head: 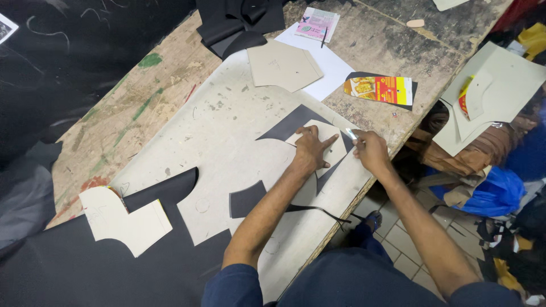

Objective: The person places a paper pattern on a black fabric sheet, traces its outline with a pen, and cuts along the traced line using scissors. The cut fabric piece is set aside, and the process is repeated with another pattern piece.

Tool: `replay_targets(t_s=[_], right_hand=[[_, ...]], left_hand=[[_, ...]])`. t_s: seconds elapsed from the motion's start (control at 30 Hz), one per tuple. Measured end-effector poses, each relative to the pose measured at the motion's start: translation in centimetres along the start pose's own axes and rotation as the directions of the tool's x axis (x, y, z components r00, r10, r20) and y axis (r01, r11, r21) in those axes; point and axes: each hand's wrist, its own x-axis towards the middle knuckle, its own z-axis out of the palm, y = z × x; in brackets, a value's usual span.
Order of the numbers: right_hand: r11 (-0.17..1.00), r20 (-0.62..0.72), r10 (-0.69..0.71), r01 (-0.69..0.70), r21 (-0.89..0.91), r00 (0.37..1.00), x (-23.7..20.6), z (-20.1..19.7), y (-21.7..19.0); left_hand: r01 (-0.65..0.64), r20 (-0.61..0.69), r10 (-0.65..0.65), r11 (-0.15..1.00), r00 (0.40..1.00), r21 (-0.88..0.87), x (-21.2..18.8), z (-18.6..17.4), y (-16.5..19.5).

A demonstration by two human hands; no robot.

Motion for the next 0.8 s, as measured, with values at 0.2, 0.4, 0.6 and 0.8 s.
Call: replay_targets(t_s=[0.2, 0.4, 0.6, 0.8], right_hand=[[0.925, -0.014, -0.268, 0.253, -0.282, 0.963, 0.9, 1.2, -1.2], [0.872, 0.051, -0.312, 0.307, -0.382, 0.949, 2.0, 1.4, -1.3], [0.881, 0.064, -0.229, 0.235, -0.411, 0.971, 0.1, 1.8, -1.5], [0.901, 0.121, -0.005, 0.057, -0.431, 0.993, -7.4, 0.2, -2.1]], left_hand=[[0.010, 0.026, -0.010, 1.000, 1.000, -0.013, 0.2, -0.2, -0.1], [-0.003, 0.060, 0.004, 1.000, 0.998, -0.014, 0.5, -0.5, -0.4], [-0.035, 0.063, 0.030, 0.997, 0.998, 0.076, 0.6, -0.4, -0.3], [-0.013, 0.070, 0.006, 0.995, 0.998, 0.103, 0.9, -0.2, -0.3]])
